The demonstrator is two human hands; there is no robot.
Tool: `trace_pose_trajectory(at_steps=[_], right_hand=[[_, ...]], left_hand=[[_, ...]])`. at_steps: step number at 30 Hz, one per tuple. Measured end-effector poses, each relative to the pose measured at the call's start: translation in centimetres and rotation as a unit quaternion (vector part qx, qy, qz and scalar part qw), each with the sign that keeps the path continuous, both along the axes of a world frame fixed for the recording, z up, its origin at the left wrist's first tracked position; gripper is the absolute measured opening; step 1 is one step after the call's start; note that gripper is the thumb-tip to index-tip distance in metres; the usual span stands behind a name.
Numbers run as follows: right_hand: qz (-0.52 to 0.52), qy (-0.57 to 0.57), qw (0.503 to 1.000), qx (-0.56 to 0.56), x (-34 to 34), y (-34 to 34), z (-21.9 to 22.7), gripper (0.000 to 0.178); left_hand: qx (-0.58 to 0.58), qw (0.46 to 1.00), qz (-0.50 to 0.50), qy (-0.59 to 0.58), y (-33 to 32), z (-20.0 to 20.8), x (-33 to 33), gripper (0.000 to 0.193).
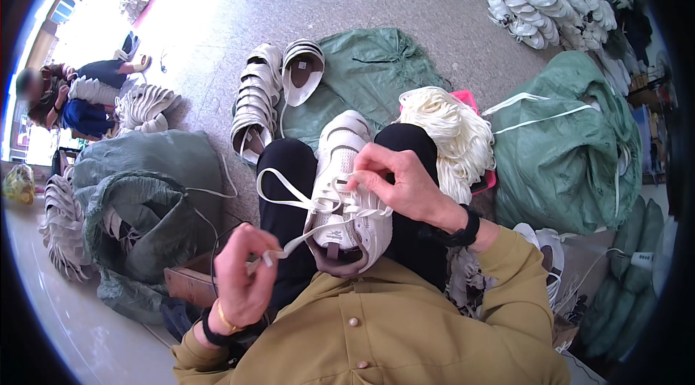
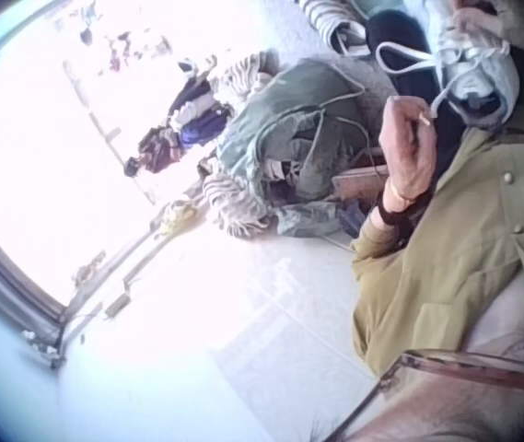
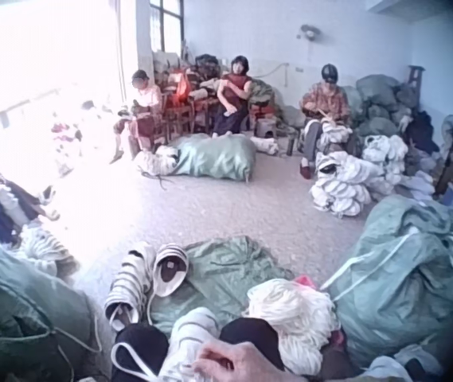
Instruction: Lacing and assembling components of athletic shoes while seated on the floor.
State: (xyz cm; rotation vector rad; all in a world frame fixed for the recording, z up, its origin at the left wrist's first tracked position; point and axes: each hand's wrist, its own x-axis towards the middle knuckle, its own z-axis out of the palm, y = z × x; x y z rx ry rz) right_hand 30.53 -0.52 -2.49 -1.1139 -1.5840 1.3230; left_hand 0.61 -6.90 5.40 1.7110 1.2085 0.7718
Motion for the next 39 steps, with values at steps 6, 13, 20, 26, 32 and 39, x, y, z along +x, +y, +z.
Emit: trace_pose_trajectory(at_steps=[6,13,20,26,32,39], right_hand=[[-0.054,0.104,0.987,-0.115,2.8,-2.4,1.6,0.006],[0.012,0.152,0.984,-0.094,3.1,-5.9,2.5,0.007],[-0.042,-0.196,0.976,0.081,2.5,-5.8,1.7,0.014],[-0.125,0.01,0.982,-0.143,2.2,-5.7,2.9,0.009],[-0.065,-0.011,0.998,-0.023,1.9,-6.1,1.5,0.015],[-0.054,-0.188,0.976,0.093,-0.8,-7.3,2.5,0.042]], left_hand=[[-0.053,0.993,-0.061,-0.087,0.6,-2.9,1.7,0.011],[-0.2,0.966,0.007,-0.164,1.4,-3.8,-0.3,0.009],[-0.1,0.994,-0.03,0.016,1.3,-5.4,0.7,0.014],[-0.026,0.998,-0.049,0.031,1.6,-5.0,2.6,0.015],[-0.01,0.998,-0.053,0.042,1.6,-5.0,3.0,0.021],[0.019,0.998,-0.028,0.046,1.0,-5.6,4.2,0.024]])
